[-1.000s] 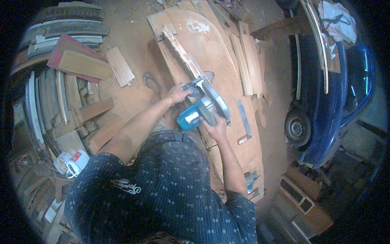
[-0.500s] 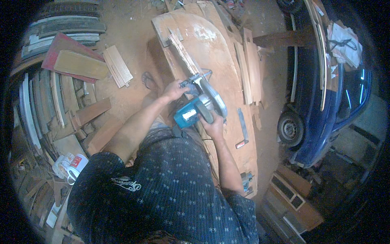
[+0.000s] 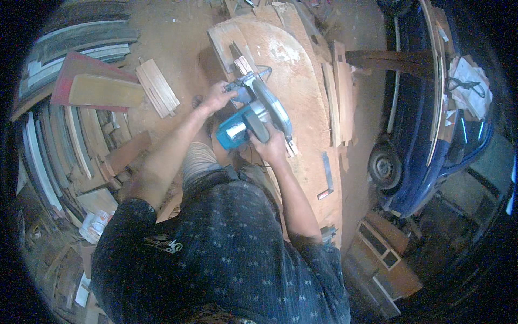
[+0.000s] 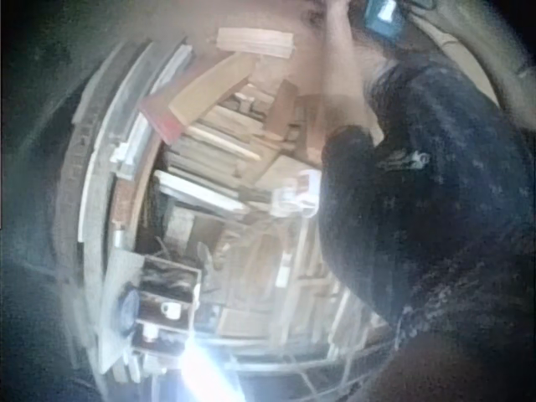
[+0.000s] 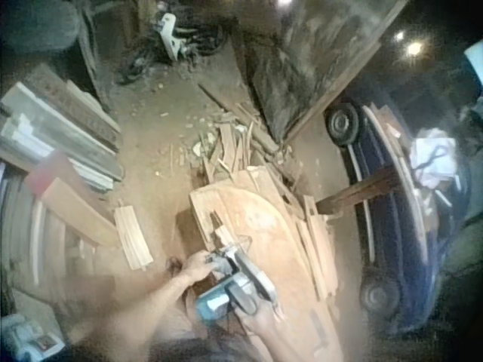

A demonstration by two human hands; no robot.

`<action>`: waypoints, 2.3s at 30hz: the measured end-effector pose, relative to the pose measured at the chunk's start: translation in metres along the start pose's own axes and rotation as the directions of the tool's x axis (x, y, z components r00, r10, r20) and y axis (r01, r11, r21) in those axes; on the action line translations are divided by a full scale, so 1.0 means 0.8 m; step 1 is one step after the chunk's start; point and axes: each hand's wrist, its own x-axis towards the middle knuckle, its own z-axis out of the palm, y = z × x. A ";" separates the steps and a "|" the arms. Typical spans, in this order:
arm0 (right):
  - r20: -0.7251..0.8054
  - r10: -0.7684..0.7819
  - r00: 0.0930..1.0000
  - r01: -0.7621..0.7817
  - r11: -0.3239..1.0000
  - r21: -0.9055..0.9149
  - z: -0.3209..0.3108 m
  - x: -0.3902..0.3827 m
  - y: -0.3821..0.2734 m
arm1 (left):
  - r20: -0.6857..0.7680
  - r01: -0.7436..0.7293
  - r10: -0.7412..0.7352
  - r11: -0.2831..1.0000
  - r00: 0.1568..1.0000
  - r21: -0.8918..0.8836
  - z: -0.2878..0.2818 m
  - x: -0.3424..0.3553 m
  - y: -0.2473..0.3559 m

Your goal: The person uses a hammer to break apart a piece of wood on a workbench. They then pick up a circular saw and cut several pieces of wood into smaller sections, stacking the cut pieces on the bench.

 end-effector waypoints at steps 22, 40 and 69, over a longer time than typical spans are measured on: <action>-0.114 -0.193 0.975 0.208 0.969 0.132 0.038 0.114 -0.086 | -0.037 0.010 -0.012 0.999 0.999 -0.046 -0.162 0.069 0.083; -0.173 0.474 0.863 -0.223 0.666 0.712 -0.373 -0.371 0.149 | 0.131 0.447 -0.437 0.777 0.890 -0.442 0.296 -0.100 0.049; 0.019 0.261 0.965 -0.252 0.907 0.336 -0.150 -0.316 0.445 | -0.262 0.232 -0.182 0.957 0.948 0.174 0.380 -0.241 0.143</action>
